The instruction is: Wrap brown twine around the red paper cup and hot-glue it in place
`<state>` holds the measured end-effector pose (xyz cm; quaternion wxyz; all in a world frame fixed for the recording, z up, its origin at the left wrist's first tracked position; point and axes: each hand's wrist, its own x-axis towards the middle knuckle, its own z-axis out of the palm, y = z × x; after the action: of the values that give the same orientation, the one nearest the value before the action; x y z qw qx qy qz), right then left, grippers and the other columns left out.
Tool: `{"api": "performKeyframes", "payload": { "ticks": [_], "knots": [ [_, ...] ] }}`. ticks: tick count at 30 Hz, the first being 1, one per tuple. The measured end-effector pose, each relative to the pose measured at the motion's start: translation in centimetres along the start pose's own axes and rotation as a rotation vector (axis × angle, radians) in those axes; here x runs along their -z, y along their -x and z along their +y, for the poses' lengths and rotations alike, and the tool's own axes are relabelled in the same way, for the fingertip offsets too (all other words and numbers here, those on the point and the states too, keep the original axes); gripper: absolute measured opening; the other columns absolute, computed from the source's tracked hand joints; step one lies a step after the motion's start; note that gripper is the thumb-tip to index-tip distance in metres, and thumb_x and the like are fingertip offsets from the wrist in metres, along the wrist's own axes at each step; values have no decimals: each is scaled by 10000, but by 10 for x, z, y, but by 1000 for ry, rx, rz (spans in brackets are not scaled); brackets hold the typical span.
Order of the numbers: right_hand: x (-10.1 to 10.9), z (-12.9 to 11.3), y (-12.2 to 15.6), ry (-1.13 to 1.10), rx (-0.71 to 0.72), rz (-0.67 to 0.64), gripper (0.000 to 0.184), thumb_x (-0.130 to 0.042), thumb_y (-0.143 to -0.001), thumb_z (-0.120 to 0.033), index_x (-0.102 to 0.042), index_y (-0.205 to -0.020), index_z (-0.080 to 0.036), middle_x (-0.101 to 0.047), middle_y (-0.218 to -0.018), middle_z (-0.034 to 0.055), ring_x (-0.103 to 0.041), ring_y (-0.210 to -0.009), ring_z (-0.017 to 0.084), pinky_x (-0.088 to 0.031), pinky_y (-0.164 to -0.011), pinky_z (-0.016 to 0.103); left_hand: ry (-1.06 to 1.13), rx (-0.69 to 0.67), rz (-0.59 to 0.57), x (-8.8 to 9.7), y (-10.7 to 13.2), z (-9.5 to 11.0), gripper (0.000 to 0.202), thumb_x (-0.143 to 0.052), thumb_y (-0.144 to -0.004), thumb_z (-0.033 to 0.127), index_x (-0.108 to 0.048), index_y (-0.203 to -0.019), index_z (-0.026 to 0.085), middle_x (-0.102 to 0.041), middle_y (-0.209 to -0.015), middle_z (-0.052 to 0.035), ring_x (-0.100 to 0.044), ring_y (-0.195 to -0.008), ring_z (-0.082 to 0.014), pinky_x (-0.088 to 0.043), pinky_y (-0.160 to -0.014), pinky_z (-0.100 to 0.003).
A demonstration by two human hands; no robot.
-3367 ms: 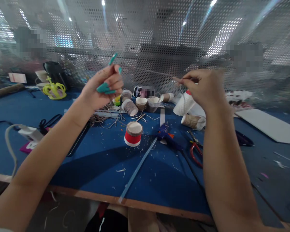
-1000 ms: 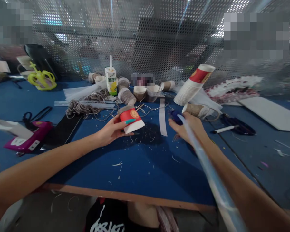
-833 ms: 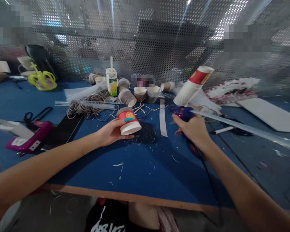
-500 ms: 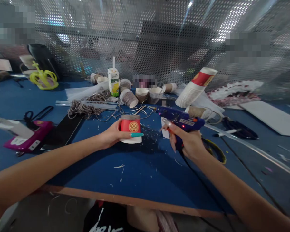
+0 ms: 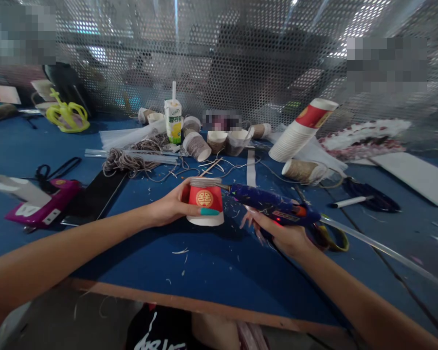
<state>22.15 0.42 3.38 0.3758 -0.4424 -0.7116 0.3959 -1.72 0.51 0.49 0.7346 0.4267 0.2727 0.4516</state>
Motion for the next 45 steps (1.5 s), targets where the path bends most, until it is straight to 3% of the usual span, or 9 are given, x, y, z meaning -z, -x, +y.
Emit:
{"api": "performKeyframes", "payload": {
  "ticks": [4, 9, 14, 25, 34, 45],
  "knots": [
    [2, -7, -1, 121, 167, -28, 190, -663, -763, -370, -604, -627, -250, -598, -526, -4, -568, -464, 162, -485, -448, 297, 3, 10, -16, 0, 0, 0, 746, -838, -512, 110, -503, -1174, 187, -646, -1074, -62, -631, -936, -195, -479, -867, -365],
    [2, -15, -3, 210, 252, -78, 156, -584, -761, -277, -561, -614, -230, -599, -573, 5, -585, -529, 165, -485, -511, 287, -18, -14, -48, 1, 0, -1, 706, -834, -533, 118, -522, -1161, 202, -641, -1128, -70, -629, -981, -215, -457, -917, -397],
    [1, -15, -3, 250, 283, -103, 161, -563, -783, -266, -563, -627, -225, -610, -600, 3, -592, -557, 159, -478, -538, 278, -2, -25, -79, -1, -1, -2, 650, -829, -540, 116, -551, -1123, 197, -612, -1225, -97, -624, -1022, -228, -467, -921, -395],
    [4, -17, -2, 243, 257, -154, 168, -551, -793, -258, -543, -627, -227, -612, -620, 14, -594, -576, 173, -475, -546, 297, -37, -28, -46, 3, -1, -3, 695, -844, -525, 140, -519, -1136, 210, -655, -1084, -56, -631, -1004, -236, -434, -952, -425],
    [5, -18, -4, 239, 277, -149, 176, -565, -774, -255, -550, -600, -231, -592, -580, 4, -578, -525, 158, -456, -500, 283, -16, -20, 6, 1, -2, -1, 695, -840, -491, 106, -530, -1108, 194, -662, -1057, -60, -640, -935, -208, -470, -878, -371],
    [4, -16, -2, 259, 262, -158, 154, -553, -793, -263, -546, -641, -237, -603, -600, 0, -560, -527, 159, -447, -498, 287, 3, -3, -56, 6, 0, 0, 661, -819, -527, 145, -542, -1125, 200, -689, -1039, -71, -662, -925, -220, -481, -859, -369]
  ]
}}
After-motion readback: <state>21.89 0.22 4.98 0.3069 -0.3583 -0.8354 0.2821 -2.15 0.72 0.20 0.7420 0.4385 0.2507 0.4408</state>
